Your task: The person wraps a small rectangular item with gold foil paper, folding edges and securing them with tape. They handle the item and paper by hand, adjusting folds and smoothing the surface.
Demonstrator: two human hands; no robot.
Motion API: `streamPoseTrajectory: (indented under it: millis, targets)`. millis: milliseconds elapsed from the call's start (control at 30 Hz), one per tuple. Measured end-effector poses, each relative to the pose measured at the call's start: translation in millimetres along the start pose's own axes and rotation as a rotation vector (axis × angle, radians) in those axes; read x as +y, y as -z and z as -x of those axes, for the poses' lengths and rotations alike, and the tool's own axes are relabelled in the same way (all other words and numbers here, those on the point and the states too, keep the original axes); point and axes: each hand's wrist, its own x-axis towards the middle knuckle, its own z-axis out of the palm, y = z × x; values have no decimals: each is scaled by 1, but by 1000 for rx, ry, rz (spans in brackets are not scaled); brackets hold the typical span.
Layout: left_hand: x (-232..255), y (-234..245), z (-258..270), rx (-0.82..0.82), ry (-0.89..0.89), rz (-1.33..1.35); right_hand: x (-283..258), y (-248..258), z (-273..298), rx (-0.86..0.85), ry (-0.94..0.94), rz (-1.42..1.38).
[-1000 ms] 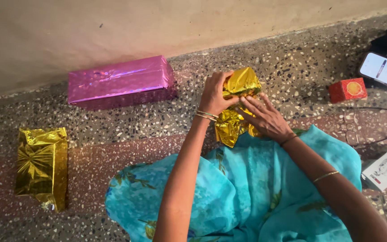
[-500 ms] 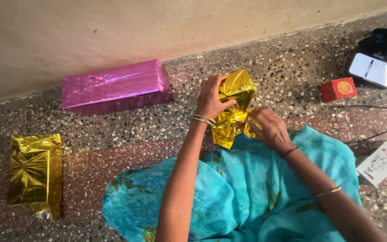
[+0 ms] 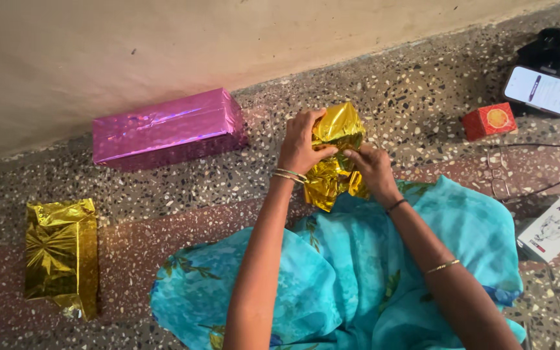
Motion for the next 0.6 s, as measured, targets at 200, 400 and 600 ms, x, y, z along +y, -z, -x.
streamPoseTrajectory:
  millis: [200,400,600]
  targets:
    - [2,1,2,-47,28,-9,17,12,-9,-222,-24,-235]
    - [11,13,6,-24,-80,5,24,13,-5,-203,40,35]
    - [23,8,12,44,-17,-109,27,10,-4,-97,151,86]
